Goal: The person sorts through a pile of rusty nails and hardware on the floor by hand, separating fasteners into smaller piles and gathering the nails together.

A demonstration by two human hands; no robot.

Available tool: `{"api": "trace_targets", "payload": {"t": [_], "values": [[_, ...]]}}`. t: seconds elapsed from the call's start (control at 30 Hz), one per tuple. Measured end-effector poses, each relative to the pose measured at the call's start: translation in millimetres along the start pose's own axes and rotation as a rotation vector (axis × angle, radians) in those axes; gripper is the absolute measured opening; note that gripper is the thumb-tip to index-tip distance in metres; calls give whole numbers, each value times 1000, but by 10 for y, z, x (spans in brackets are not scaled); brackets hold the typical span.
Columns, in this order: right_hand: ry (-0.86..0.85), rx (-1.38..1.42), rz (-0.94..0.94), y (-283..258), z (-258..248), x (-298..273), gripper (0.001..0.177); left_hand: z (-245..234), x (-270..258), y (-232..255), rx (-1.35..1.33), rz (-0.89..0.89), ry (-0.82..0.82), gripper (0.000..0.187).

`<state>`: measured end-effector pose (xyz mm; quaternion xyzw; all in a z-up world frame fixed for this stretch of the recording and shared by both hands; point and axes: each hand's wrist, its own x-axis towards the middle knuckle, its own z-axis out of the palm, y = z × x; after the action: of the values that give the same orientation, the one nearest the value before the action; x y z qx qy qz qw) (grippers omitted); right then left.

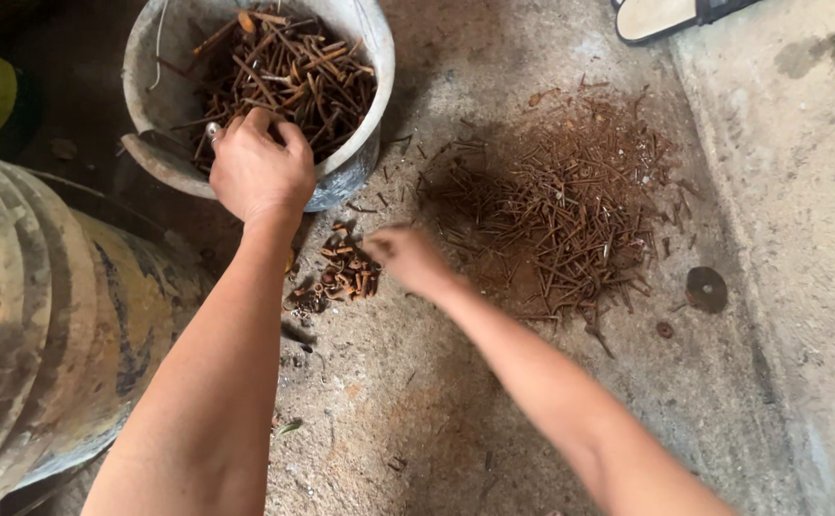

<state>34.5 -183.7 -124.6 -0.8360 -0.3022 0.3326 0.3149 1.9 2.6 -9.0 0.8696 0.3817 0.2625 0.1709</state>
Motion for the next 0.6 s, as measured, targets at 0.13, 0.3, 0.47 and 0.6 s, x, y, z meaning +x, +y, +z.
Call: {"api": "trace_targets", "payload": {"t": [0.13, 0.3, 0.47, 0.6], "values": [[485, -128, 60, 798, -819, -131, 31, 8, -5, 6, 1, 17, 36, 19], [548, -282, 271, 1803, -1529, -434, 21, -10, -3, 26, -14, -30, -5, 19], [676, -219, 345, 2324, -2108, -798, 26, -13, -8, 30, 5, 10, 23, 19], [681, -253, 278, 2430, -2249, -1017, 22, 16, -15, 5, 0, 27, 47, 19]]}}
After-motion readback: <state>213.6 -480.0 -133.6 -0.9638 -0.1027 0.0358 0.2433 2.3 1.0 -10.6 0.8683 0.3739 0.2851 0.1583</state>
